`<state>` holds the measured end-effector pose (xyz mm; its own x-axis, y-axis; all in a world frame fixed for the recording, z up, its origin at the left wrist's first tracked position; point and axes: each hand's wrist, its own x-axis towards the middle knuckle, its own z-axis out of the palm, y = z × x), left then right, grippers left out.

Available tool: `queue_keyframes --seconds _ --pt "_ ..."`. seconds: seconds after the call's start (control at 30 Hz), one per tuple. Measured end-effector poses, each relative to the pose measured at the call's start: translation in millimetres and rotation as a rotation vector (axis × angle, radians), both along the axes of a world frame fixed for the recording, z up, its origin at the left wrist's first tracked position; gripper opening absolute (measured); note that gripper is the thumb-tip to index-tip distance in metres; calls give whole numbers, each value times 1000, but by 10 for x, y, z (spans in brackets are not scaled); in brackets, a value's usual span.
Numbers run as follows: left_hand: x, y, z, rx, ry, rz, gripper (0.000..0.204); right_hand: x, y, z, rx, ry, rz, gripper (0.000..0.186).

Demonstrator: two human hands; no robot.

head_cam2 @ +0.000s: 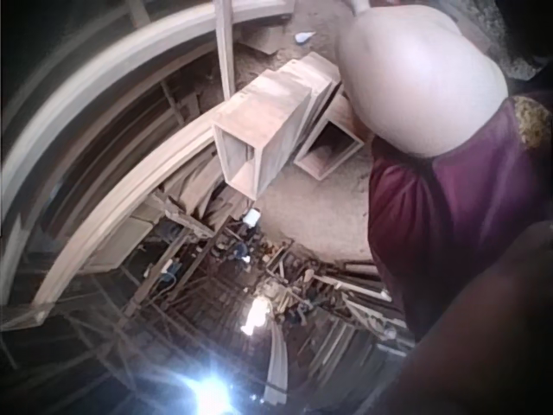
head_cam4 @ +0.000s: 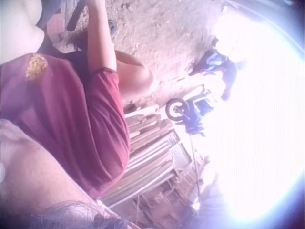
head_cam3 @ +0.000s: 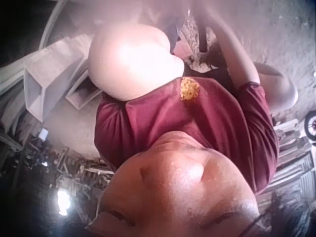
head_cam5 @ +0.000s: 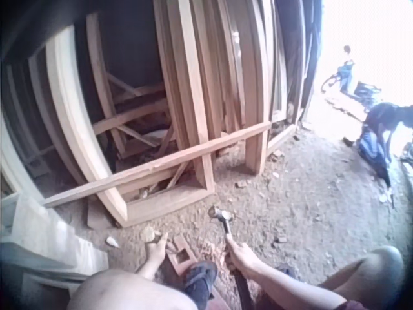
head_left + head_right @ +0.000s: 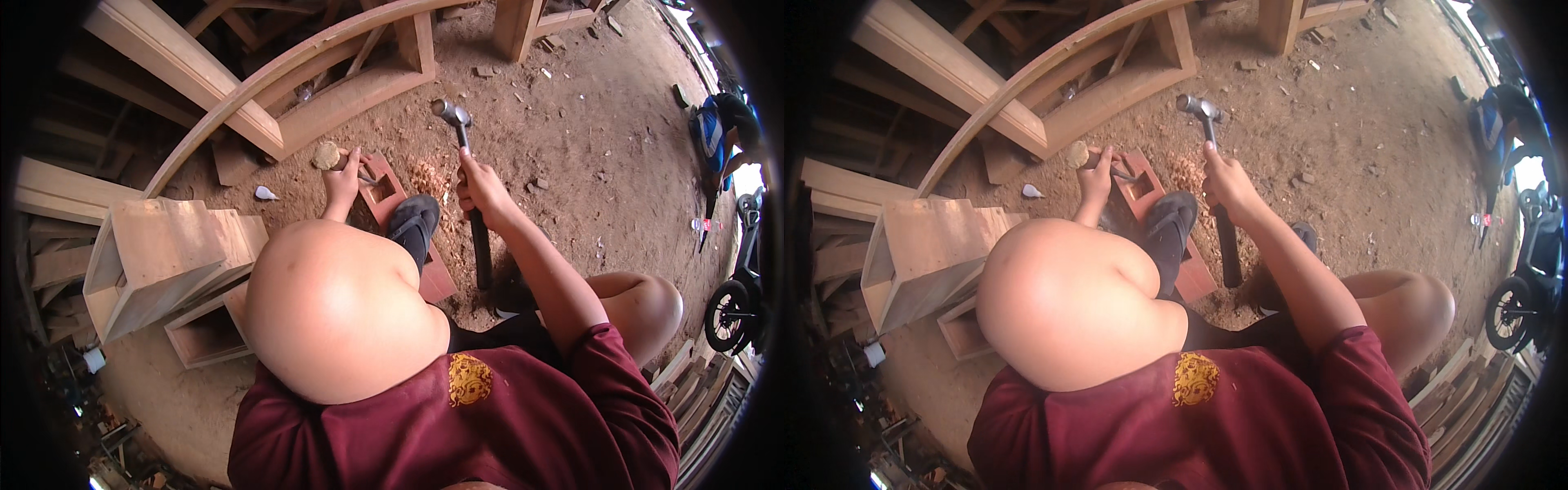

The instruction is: The person sits on the ground and uses a hammer to strike a chisel held against a small piece of wood. The wood is positioned on a red wooden block to stabilize it during the carving process. The person repeatedly adjusts the wood and strikes it to shape the material.

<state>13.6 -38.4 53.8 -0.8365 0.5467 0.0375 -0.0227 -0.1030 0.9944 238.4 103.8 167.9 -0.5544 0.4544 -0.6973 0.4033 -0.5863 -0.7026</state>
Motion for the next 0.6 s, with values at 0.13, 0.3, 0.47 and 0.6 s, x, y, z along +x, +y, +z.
queue_keyframes --seconds 0.13,0.3,0.47,0.6 --pt "61 -25 19 9 43 -46 22 -43 93 145 -7 62 -19 49" --pt "156 -10 11 -189 185 -115 18 -139 85 238 -55 143 6 50" --pt "271 36 -19 -62 16 -169 22 -209 11 229 47 132 39 52" --pt "263 28 -42 -90 115 -189 21 -215 -39 254 43 137 81 52"
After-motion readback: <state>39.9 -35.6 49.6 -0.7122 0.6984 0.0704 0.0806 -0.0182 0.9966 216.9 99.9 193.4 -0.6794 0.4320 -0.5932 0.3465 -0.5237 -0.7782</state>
